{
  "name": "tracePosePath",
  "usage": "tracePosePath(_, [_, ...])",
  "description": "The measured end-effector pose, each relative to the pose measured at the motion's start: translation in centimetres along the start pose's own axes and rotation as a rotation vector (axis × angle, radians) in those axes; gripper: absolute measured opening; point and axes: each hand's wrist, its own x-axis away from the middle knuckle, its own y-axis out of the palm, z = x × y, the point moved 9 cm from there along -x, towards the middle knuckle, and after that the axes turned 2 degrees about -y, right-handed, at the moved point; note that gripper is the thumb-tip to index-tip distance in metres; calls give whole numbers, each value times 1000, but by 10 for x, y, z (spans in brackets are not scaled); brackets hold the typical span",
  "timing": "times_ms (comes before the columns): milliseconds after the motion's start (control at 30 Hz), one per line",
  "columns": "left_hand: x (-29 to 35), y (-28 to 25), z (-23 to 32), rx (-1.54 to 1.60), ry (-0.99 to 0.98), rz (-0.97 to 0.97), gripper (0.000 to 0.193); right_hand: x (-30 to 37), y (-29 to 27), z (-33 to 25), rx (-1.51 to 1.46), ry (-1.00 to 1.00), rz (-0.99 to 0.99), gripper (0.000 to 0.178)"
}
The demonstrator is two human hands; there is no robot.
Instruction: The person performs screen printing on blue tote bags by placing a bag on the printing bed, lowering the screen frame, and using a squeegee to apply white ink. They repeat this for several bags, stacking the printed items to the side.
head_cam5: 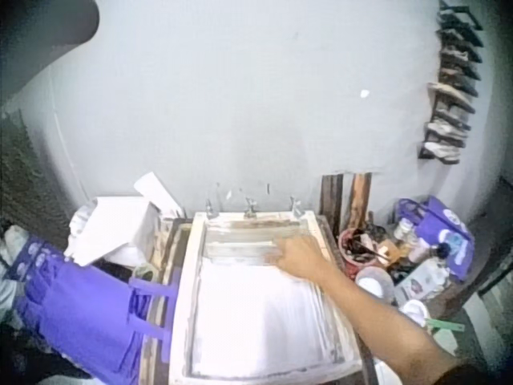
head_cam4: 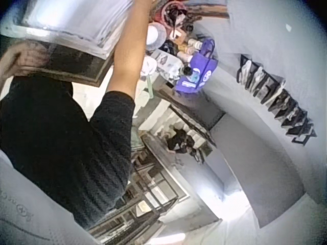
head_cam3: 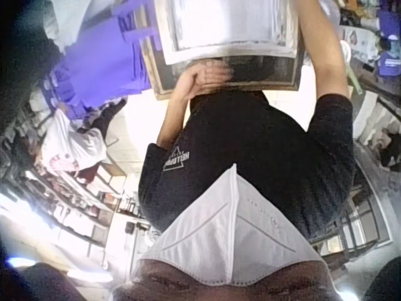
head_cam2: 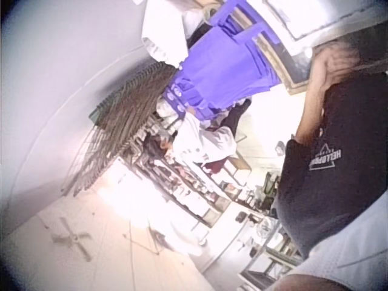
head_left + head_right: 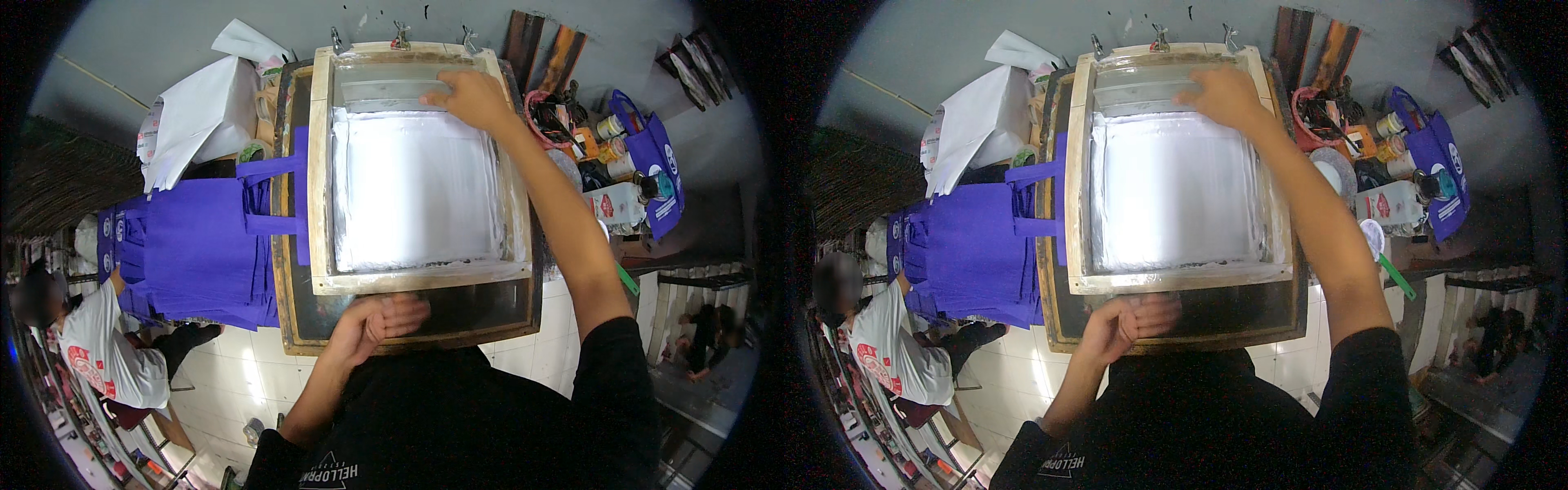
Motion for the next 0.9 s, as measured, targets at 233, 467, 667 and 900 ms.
tracePosePath(233, [-20,92,195,-1411,1014,371,33,32,-13,-26,73,-87,235,60])
tracePosePath(467, [-95,75,278,-1841,998,545,31,50,-10,-36,82,-96,252,59])
tracePosePath(667, [-67,72,241,-1843,985,530,28,89,-17,-53,67,-111,209,57])
tracePosePath(900, [-20,74,186,-1821,1063,476,13,151,-31,-83,34,-125,180,55])
